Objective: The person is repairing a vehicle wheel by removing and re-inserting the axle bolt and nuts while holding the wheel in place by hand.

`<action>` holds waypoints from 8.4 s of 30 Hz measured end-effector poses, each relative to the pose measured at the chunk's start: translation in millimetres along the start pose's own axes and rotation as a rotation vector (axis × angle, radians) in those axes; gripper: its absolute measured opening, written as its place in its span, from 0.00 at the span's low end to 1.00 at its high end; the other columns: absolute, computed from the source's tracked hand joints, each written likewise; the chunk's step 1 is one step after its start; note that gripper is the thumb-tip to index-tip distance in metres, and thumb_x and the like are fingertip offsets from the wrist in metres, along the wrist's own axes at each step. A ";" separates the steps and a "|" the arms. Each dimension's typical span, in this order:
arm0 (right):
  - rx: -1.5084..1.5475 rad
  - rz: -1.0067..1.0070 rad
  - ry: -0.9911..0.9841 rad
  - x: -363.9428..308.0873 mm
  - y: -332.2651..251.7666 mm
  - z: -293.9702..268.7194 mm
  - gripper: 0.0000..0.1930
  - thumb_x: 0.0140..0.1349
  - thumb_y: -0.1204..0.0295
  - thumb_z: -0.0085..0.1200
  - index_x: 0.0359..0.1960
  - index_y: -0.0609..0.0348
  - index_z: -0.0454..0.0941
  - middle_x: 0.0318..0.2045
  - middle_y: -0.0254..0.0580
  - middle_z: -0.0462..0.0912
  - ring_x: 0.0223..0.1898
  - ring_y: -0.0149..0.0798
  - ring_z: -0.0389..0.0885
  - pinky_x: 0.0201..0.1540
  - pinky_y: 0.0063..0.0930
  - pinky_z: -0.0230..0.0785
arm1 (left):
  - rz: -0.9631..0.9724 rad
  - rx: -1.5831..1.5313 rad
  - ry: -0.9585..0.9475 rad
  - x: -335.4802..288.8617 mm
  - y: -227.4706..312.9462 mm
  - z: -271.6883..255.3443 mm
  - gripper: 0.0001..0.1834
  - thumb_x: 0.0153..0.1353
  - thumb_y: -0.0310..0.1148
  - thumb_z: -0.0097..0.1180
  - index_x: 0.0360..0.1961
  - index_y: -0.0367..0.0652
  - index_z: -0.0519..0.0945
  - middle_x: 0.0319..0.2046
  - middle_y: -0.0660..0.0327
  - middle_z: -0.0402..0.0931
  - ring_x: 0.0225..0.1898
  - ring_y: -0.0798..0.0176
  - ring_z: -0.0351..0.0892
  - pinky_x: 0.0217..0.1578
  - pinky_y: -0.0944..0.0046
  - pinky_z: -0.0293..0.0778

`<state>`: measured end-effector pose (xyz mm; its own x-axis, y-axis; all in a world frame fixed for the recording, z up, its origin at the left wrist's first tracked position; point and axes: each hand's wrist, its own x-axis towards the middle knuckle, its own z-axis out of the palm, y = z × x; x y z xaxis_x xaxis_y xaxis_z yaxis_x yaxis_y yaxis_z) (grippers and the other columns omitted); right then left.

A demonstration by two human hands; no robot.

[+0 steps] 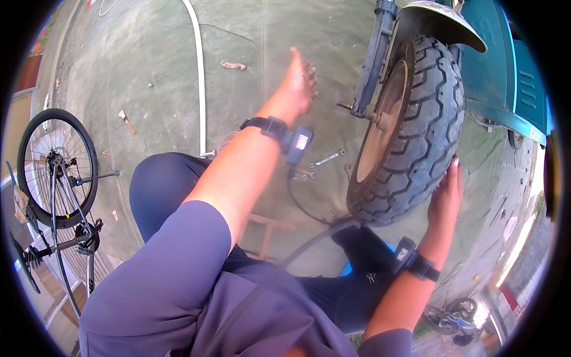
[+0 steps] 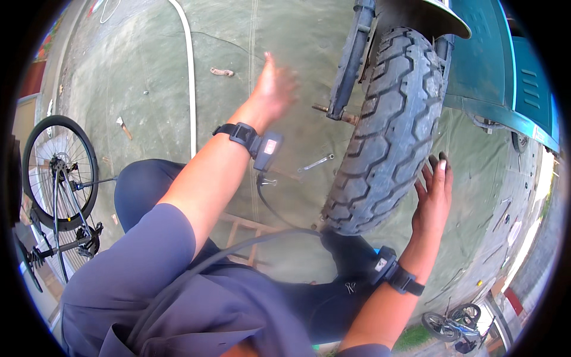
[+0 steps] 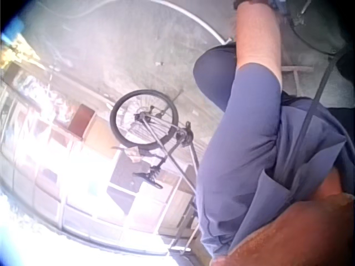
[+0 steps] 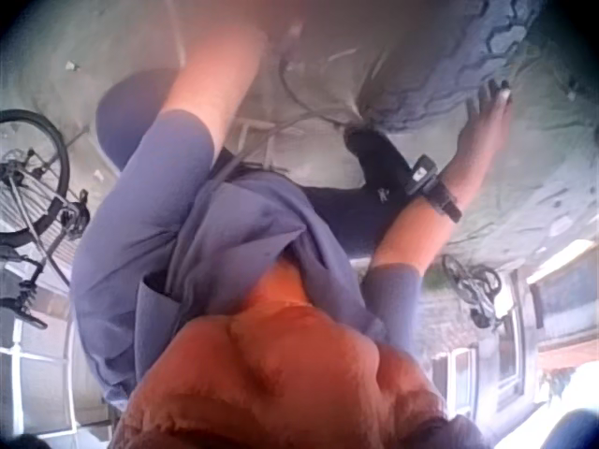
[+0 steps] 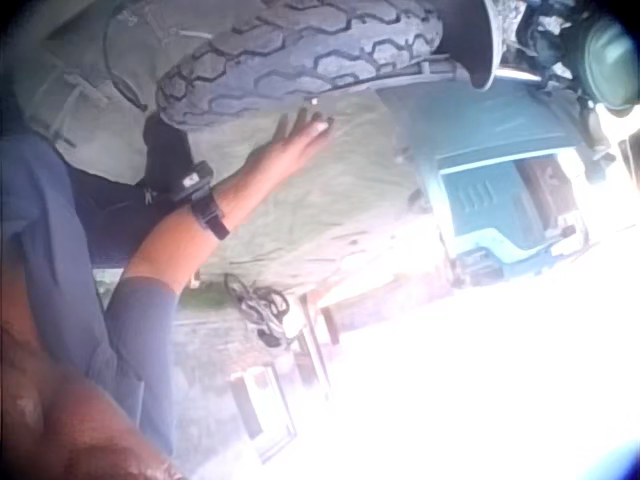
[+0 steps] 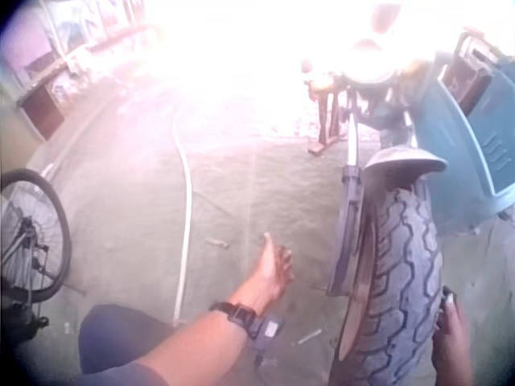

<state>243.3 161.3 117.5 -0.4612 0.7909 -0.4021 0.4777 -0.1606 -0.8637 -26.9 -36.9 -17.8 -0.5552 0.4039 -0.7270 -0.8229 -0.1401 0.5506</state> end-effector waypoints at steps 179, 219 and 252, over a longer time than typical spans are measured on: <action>0.504 0.238 -0.519 27.5 56.4 45.9 0.45 0.51 0.54 0.71 0.65 0.60 0.60 0.59 0.41 0.72 0.60 0.41 0.71 0.62 0.39 0.65 | -0.118 -0.322 -0.100 -59.8 -84.8 69.6 0.11 0.69 0.35 0.52 0.40 0.36 0.77 0.34 0.56 0.81 0.35 0.59 0.80 0.41 0.59 0.76; 0.500 0.204 -0.468 37.6 61.9 71.4 0.47 0.51 0.60 0.70 0.69 0.57 0.55 0.62 0.40 0.69 0.62 0.41 0.68 0.65 0.38 0.59 | -0.391 -0.106 0.016 -93.8 -40.8 46.6 0.18 0.71 0.40 0.46 0.49 0.35 0.73 0.44 0.51 0.77 0.43 0.55 0.79 0.43 0.53 0.78; 0.459 0.100 -0.386 24.8 38.5 82.7 0.46 0.48 0.69 0.70 0.66 0.67 0.55 0.58 0.46 0.70 0.59 0.39 0.68 0.62 0.33 0.60 | -0.229 -0.169 -0.667 -98.8 -65.0 32.8 0.33 0.65 0.43 0.55 0.68 0.41 0.62 0.62 0.56 0.68 0.59 0.60 0.72 0.59 0.58 0.70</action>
<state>188.4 125.9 49.1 -0.7097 0.5014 -0.4949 0.2008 -0.5294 -0.8243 85.4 -38.1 31.6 -0.2192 0.8977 -0.3822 -0.9471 -0.1017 0.3043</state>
